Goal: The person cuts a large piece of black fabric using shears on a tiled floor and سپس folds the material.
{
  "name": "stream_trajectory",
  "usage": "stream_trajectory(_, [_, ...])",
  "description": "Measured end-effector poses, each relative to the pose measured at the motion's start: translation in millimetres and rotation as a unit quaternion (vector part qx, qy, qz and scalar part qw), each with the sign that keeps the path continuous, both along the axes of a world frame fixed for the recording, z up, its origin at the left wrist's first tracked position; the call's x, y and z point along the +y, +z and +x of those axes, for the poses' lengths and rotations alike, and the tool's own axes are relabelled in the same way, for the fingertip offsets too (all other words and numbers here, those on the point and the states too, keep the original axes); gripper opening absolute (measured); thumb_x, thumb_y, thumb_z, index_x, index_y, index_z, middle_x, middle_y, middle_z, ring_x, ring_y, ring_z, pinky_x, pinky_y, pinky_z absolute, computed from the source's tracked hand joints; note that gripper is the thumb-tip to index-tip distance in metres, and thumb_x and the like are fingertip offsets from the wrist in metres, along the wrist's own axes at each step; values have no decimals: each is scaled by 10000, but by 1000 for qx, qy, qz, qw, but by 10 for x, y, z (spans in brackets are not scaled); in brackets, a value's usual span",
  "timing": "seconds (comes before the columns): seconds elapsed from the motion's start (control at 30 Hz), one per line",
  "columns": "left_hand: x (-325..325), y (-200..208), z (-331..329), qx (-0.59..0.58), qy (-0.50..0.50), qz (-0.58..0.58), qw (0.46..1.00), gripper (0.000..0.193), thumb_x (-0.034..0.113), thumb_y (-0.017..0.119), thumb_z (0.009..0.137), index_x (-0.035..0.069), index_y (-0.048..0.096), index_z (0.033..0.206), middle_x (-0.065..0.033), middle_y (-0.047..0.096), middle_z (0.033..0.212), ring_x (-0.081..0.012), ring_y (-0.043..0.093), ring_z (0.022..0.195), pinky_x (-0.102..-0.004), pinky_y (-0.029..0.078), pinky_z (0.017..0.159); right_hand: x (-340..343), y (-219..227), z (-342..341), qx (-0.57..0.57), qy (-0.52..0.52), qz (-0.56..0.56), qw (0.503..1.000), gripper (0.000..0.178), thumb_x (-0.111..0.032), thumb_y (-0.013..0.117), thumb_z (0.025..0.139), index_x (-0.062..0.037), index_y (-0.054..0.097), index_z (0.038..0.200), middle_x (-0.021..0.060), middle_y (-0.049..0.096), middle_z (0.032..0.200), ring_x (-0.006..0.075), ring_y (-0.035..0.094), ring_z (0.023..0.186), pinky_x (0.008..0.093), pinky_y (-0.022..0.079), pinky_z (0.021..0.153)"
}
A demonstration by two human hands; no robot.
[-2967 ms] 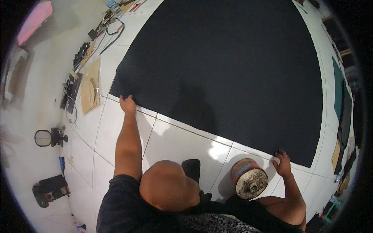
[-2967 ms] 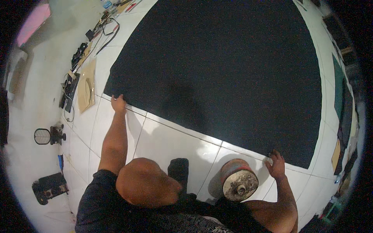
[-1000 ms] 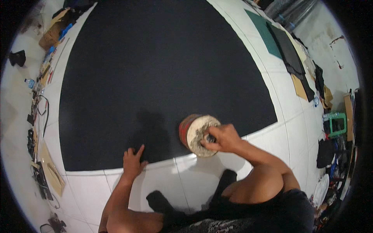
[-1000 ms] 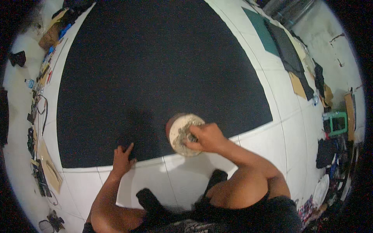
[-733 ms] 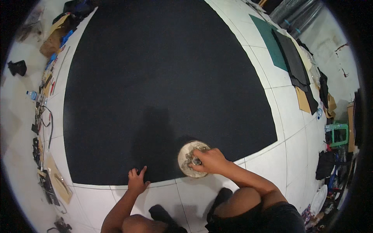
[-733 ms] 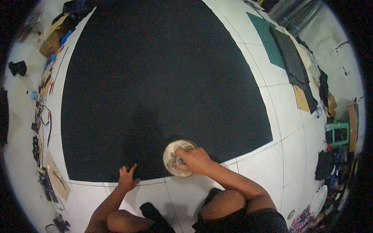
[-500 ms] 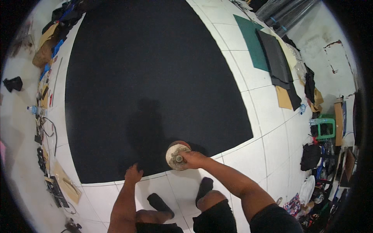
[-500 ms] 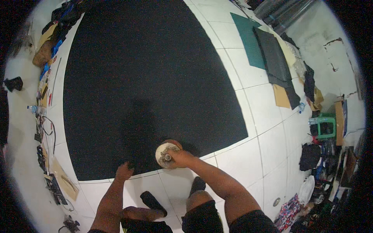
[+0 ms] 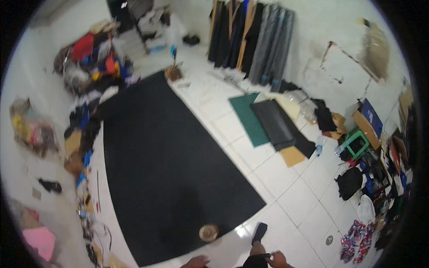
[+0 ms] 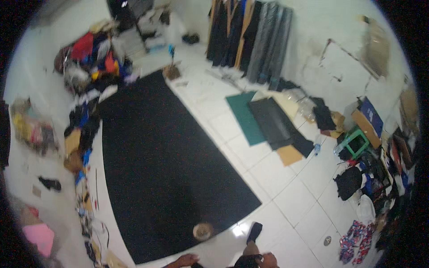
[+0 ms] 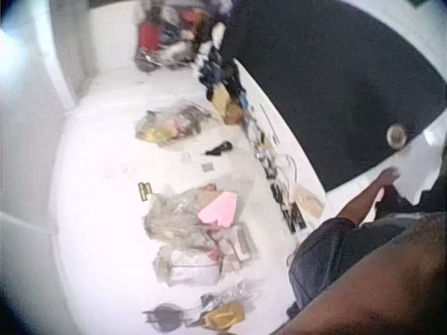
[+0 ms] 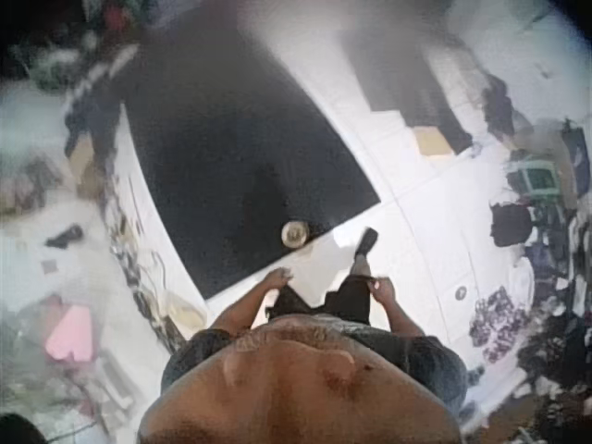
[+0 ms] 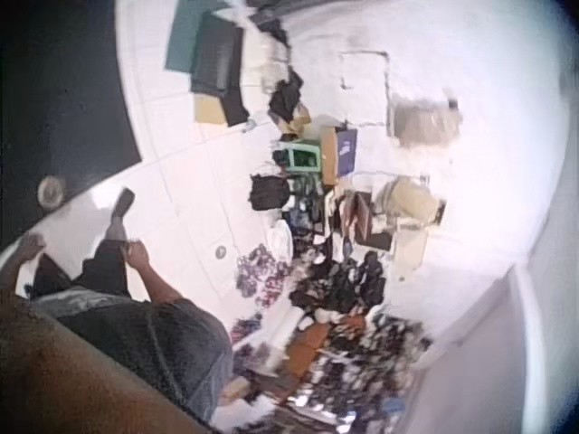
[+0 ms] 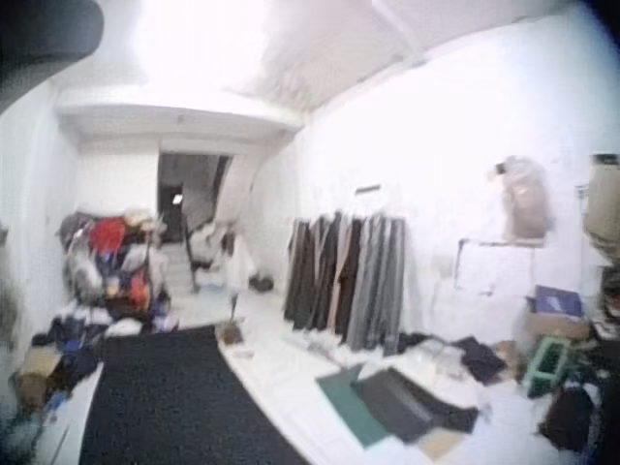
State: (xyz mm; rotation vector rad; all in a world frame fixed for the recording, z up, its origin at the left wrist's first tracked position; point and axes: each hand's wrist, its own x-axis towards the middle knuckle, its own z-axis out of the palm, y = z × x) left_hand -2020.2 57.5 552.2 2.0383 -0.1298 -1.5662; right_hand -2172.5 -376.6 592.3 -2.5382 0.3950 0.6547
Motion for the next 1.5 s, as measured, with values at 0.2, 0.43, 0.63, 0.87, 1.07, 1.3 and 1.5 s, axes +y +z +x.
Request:
stream_trajectory(0.2, [270, 909, 403, -96, 168, 171, 966, 539, 422, 578, 939, 62, 530, 1338, -174, 527, 1346, -331, 487, 1240, -470, 376, 1031, -1430, -365, -832, 137, -134, 41, 981, 426, -413, 696, 847, -14, 678, 994, 210, 681, 913, 400, 628, 909, 498, 502, 795])
stream_trajectory(0.43, [-1077, 1256, 1160, -63, 316, -6, 947, 418, 400, 529, 964, 73, 600, 1215, -168, 625, 1147, -366, 605, 996, -490, 499, 831, -3491, -197, 558, 147, -267, 20, 952, 484, -486, 676, 830, -19, 697, 955, 190, 698, 950, 386, 636, 967, 465, 507, 852])
stream_trajectory(0.63, [-1905, 1210, 2248, -36, 253, 109, 961, 398, 373, 553, 949, 45, 628, 1161, -167, 650, 1078, -347, 624, 935, -468, 500, 814, -4358, 103, 2805, -58, -385, 36, 920, 510, -487, 668, 810, -7, 699, 979, 208, 703, 990, 373, 663, 976, 446, 518, 875])
stream_trajectory(0.87, [-2491, 974, 3796, -35, 273, 119, 954, 417, 374, 580, 921, 28, 641, 1145, -169, 671, 1040, -306, 640, 919, -432, 501, 811, -4652, -226, 4544, -33, -224, 58, 972, 447, -398, 695, 853, 20, 666, 1009, 132, 697, 801, 212, 660, 679, 367, 536, 635])
stream_trajectory(1.07, [-3316, 1344, 6152, -142, 326, 46, 934, 433, 375, 603, 898, 13, 651, 1132, -170, 689, 1008, -271, 654, 905, -401, 502, 809, -4964, 19, 4835, 128, -382, 191, 895, 472, -468, 630, 912, -25, 660, 1074, 164, 682, 996, 358, 623, 954, 465, 508, 816])
stream_trajectory(1.3, [-4119, 1686, 9204, -280, 436, -57, 853, 430, 298, 650, 909, -21, 619, 1195, -182, 661, 1164, -276, 629, 1090, -365, 484, 932, -4943, 82, 7422, 182, -324, 162, 914, 366, -417, 591, 910, -66, 670, 980, 123, 671, 870, 302, 636, 822, 443, 513, 716])
stream_trajectory(1.5, [-3795, 877, 9783, -190, 437, 115, 872, 488, 367, 657, 878, -1, 634, 1197, -186, 637, 1226, -315, 603, 1150, -390, 462, 977, -5554, -178, 9432, 237, -220, 106, 940, 298, -374, 557, 909, -102, 679, 899, 87, 663, 762, 254, 647, 709, 424, 517, 631])
